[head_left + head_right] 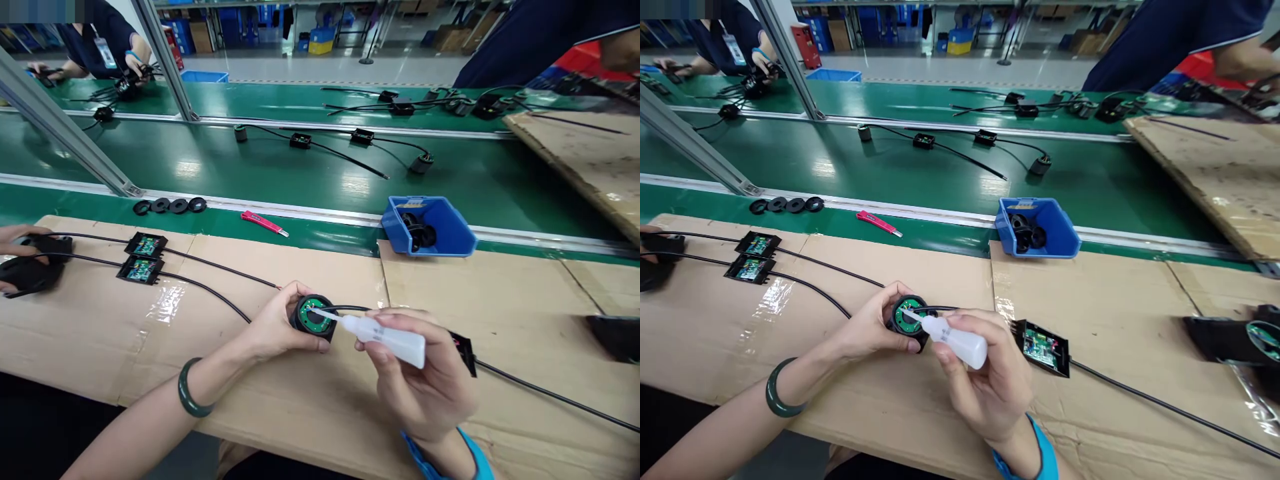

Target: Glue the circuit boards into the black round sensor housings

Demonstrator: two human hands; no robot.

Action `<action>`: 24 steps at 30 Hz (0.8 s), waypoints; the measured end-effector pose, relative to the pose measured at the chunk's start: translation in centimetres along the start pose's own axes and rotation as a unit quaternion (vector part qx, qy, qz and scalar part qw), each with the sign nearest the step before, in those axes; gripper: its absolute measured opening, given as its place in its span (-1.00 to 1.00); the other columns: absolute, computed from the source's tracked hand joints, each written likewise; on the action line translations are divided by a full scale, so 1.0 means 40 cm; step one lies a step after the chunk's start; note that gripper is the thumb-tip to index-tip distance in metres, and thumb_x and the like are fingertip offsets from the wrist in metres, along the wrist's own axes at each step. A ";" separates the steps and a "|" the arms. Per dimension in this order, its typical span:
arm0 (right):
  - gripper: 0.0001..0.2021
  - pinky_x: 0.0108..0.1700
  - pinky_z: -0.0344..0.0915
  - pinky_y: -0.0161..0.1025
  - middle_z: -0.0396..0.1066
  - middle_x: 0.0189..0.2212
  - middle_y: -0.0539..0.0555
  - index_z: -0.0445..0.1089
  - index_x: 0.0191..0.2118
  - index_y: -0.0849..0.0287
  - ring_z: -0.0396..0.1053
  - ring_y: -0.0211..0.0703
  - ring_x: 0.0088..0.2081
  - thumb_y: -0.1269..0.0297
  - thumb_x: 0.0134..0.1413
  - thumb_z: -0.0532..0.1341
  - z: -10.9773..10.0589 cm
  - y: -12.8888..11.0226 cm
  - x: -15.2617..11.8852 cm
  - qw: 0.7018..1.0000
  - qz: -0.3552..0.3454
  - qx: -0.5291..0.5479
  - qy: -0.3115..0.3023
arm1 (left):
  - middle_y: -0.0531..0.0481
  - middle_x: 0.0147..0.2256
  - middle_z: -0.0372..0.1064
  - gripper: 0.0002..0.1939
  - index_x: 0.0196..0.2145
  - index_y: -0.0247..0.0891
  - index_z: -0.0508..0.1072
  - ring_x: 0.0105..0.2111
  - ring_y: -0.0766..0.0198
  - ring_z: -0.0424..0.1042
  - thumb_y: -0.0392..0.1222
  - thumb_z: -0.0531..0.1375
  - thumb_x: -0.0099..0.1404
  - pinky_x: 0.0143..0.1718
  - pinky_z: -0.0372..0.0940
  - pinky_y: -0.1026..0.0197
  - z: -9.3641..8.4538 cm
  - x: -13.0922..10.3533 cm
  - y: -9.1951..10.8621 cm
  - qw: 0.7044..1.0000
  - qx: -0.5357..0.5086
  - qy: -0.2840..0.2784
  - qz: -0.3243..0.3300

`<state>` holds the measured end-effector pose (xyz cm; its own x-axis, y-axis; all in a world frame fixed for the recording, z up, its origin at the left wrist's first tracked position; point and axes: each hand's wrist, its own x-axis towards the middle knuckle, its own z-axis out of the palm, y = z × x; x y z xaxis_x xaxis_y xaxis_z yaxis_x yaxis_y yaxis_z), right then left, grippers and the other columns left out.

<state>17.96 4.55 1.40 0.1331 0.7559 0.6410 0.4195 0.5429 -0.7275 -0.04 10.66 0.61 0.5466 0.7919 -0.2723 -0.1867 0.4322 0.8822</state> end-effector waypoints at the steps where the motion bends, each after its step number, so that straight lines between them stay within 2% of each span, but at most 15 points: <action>1: -0.69 -0.26 0.49 -0.10 0.46 -0.25 0.11 0.39 -0.04 0.13 0.48 -0.05 -0.21 0.49 0.09 0.30 0.000 -0.003 0.003 1.000 -0.015 -0.015 -0.013 | 0.06 -0.26 0.42 -0.40 -0.26 -0.25 0.29 -0.22 0.27 0.40 -0.45 0.50 -0.20 -0.19 0.27 0.24 0.002 -0.001 -0.003 1.000 -0.007 -0.002 -0.004; 6: -0.75 -0.31 0.48 -0.23 0.47 -0.31 0.11 0.35 -0.07 0.17 0.48 -0.14 -0.27 0.50 0.12 0.26 0.005 -0.023 0.025 0.993 -0.073 -0.078 -0.049 | 0.10 -0.32 0.42 -0.40 -0.28 -0.26 0.32 -0.27 0.28 0.41 -0.44 0.52 -0.23 -0.22 0.27 0.24 0.012 -0.003 -0.009 0.999 -0.047 -0.007 -0.024; 12: -0.80 -0.42 0.47 -0.18 0.48 -0.36 0.10 0.35 -0.09 0.12 0.49 -0.10 -0.36 0.43 0.17 0.24 0.012 -0.027 0.040 0.987 -0.096 -0.116 -0.052 | 0.10 -0.33 0.43 -0.40 -0.28 -0.26 0.34 -0.31 0.30 0.40 -0.44 0.53 -0.24 -0.27 0.27 0.26 0.010 -0.002 -0.016 0.998 -0.051 -0.006 -0.032; 15: -0.79 -0.41 0.47 -0.19 0.49 -0.35 0.10 0.36 -0.09 0.12 0.50 -0.10 -0.35 0.45 0.15 0.26 0.013 -0.027 0.044 0.987 -0.102 -0.116 -0.050 | 0.08 -0.31 0.44 -0.40 -0.28 -0.26 0.35 -0.29 0.29 0.41 -0.44 0.53 -0.25 -0.26 0.28 0.25 0.007 0.000 -0.019 0.999 -0.047 -0.005 -0.025; 19: -0.79 -0.36 0.48 -0.20 0.49 -0.34 0.11 0.37 -0.10 0.15 0.49 -0.10 -0.32 0.46 0.14 0.26 0.013 -0.028 0.037 0.993 -0.076 -0.077 -0.052 | 0.02 -0.25 0.46 -0.38 -0.28 -0.25 0.36 -0.23 0.20 0.44 -0.38 0.56 -0.28 -0.23 0.30 0.20 0.005 0.001 -0.020 0.999 -0.043 -0.002 -0.023; 22: -0.80 -0.35 0.48 -0.19 0.48 -0.34 0.09 0.39 -0.11 0.14 0.48 -0.10 -0.30 0.45 0.13 0.26 0.006 -0.023 0.021 0.997 -0.030 -0.034 -0.056 | -0.01 -0.21 0.46 -0.36 -0.27 -0.24 0.35 -0.19 0.18 0.43 -0.35 0.57 -0.28 -0.21 0.29 0.20 0.003 0.001 -0.020 0.999 -0.030 -0.001 -0.024; 24: -0.79 -0.35 0.48 -0.20 0.47 -0.31 0.09 0.41 -0.11 0.13 0.48 -0.09 -0.26 0.44 0.12 0.28 -0.002 -0.014 0.014 1.000 0.009 0.001 -0.023 | 0.00 -0.20 0.44 -0.35 -0.26 -0.24 0.33 -0.18 0.20 0.42 -0.34 0.56 -0.28 -0.20 0.28 0.21 0.000 0.002 -0.019 1.000 -0.018 0.001 -0.026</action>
<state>17.85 4.65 2.18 0.0992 0.7822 0.6151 0.4154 0.5291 -0.7399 0.15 10.37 -0.09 0.5548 0.7688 -0.3181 -0.1872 0.4879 0.8526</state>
